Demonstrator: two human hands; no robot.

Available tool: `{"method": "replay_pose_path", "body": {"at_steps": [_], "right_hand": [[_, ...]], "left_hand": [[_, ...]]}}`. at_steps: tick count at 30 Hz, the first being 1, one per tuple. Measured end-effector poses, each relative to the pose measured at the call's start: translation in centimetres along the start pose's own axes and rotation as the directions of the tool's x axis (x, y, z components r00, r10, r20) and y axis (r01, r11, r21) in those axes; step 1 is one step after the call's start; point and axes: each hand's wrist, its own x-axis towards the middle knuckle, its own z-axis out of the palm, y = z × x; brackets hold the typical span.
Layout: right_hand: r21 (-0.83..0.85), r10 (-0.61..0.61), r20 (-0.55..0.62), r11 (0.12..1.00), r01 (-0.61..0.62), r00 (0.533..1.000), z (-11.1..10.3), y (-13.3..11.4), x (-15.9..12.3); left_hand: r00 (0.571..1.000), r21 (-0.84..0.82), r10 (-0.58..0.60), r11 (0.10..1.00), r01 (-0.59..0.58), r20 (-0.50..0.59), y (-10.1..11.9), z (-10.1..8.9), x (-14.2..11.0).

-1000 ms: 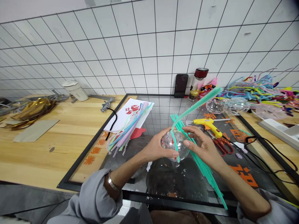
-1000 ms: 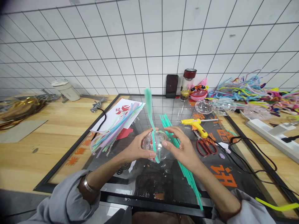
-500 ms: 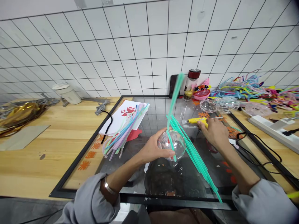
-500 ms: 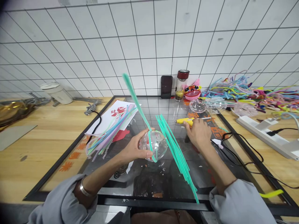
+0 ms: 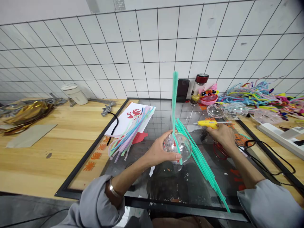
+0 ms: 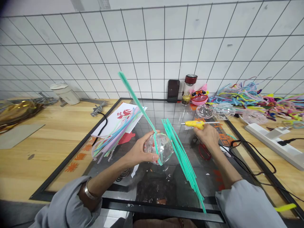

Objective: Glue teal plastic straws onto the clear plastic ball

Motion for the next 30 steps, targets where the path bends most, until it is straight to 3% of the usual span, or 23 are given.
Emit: {"method": "replay_pose_path", "body": {"at_steps": [2, 5, 7, 11, 18, 30], "right_hand": [[0.145, -0.001, -0.128, 0.989, 0.019, 0.992, -0.6, 0.3, -0.6], [0.340, -0.039, -0.275, 0.931, 0.135, 0.961, -1.5, 0.0, -2.5], [0.459, -0.099, -0.363, 0.847, 0.270, 0.926, -2.0, -0.6, -4.2], [0.507, -0.240, -0.408, 0.743, 0.437, 0.881, -2.6, -2.1, -7.0], [0.467, -0.319, -0.478, 0.697, 0.544, 0.819, -2.3, -2.6, -7.5], [0.456, -0.312, -0.469, 0.715, 0.529, 0.826, -2.2, -3.0, -8.3]], "left_hand": [[1.000, 0.012, 0.000, 1.000, 0.000, -0.011, -0.1, 0.0, 0.1], [1.000, 0.017, 0.002, 1.000, -0.001, -0.017, -0.2, 0.0, 0.1], [1.000, 0.018, 0.007, 1.000, -0.006, -0.007, -0.3, 0.0, 0.1], [1.000, 0.015, -0.016, 1.000, 0.016, -0.013, -0.1, 0.0, 0.0], [1.000, 0.026, -0.017, 1.000, 0.016, 0.010, 0.0, 0.0, -0.2], [1.000, 0.062, -0.002, 0.998, 0.003, -0.018, 0.1, 0.2, -0.3]]}}
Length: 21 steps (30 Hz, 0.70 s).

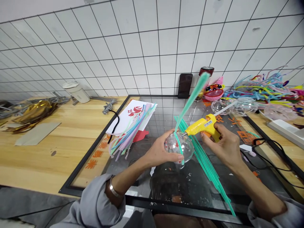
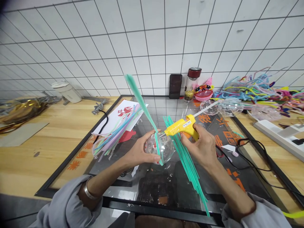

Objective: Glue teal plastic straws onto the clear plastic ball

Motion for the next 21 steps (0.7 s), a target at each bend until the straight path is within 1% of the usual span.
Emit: {"method": "replay_pose_path", "body": {"at_steps": [4, 10, 21], "right_hand": [[-0.004, -0.006, -0.006, 1.000, 0.006, 1.000, 0.03, 0.01, -0.03], [-0.034, -0.010, -0.003, 0.999, 0.010, 1.000, -0.01, 0.13, -0.07], [-0.043, -0.028, -0.021, 0.999, 0.027, 0.999, 0.22, 0.56, -0.27]], "left_hand": [[1.000, -0.045, -0.009, 0.999, 0.009, 0.005, 0.03, 0.12, 0.05], [0.999, -0.111, -0.036, 0.993, 0.034, -0.020, -0.36, 0.18, 0.20], [1.000, -0.076, -0.027, 0.997, 0.026, -0.005, -0.27, 0.14, 0.12]]}}
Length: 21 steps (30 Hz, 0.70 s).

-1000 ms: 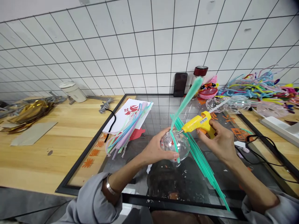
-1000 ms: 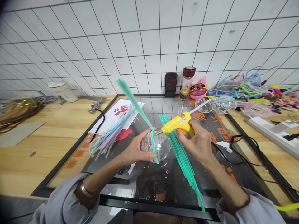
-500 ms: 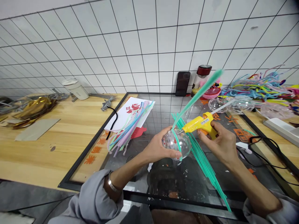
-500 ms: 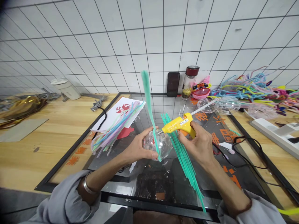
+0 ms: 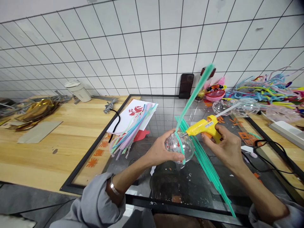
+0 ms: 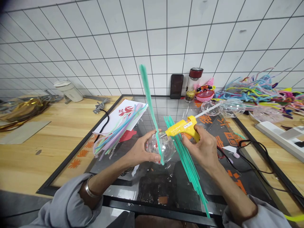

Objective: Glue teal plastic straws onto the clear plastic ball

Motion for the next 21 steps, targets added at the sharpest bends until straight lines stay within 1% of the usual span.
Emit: {"method": "replay_pose_path", "body": {"at_steps": [9, 21], "right_hand": [[0.000, -0.016, 0.006, 1.000, 0.016, 1.000, -0.11, 0.14, -0.04], [0.005, -0.045, 0.016, 0.999, 0.045, 0.999, -0.41, 0.33, 0.08]], "left_hand": [[1.000, 0.039, 0.002, 0.999, -0.001, -0.008, -0.05, -0.11, 0.03], [1.000, 0.030, -0.017, 0.999, 0.017, -0.003, 0.08, -0.05, -0.09]]}}
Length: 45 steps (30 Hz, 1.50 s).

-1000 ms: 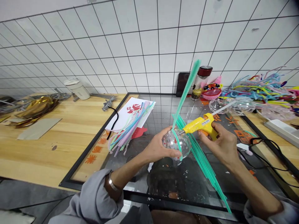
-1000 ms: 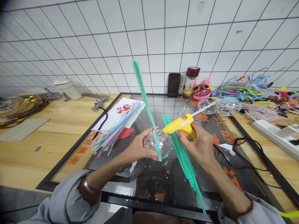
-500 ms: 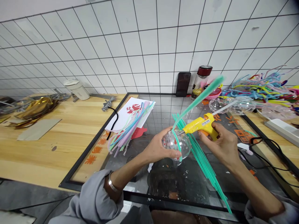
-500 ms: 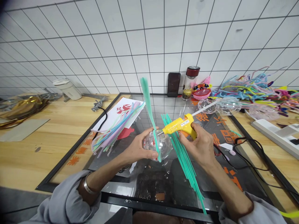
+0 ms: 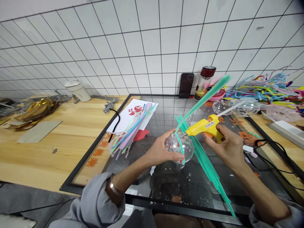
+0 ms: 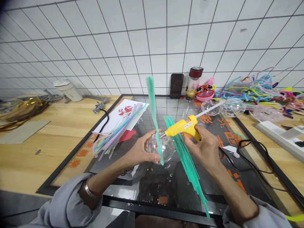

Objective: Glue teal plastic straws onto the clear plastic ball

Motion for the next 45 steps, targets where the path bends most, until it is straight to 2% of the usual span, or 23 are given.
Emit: {"method": "replay_pose_path", "body": {"at_steps": [11, 20, 30, 45], "right_hand": [[0.041, 0.000, -0.016, 0.999, 0.001, 1.000, -0.42, -0.47, 0.32], [0.026, -0.004, -0.031, 1.000, 0.005, 0.999, -0.45, -0.42, 0.36], [0.038, -0.163, -0.117, 0.985, 0.169, 0.980, -0.30, -0.16, 0.49], [0.016, -0.203, -0.136, 0.978, 0.207, 0.970, -0.22, 0.31, 0.38]], "left_hand": [[1.000, 0.027, -0.013, 1.000, 0.014, -0.010, -0.19, -0.05, 0.07], [1.000, -0.022, 0.006, 1.000, -0.006, 0.003, 0.04, 0.12, 0.11], [1.000, 0.019, 0.016, 1.000, -0.016, 0.009, -0.10, 0.06, 0.24], [1.000, 0.009, 0.030, 1.000, -0.030, 0.006, -0.27, 0.06, 0.25]]}}
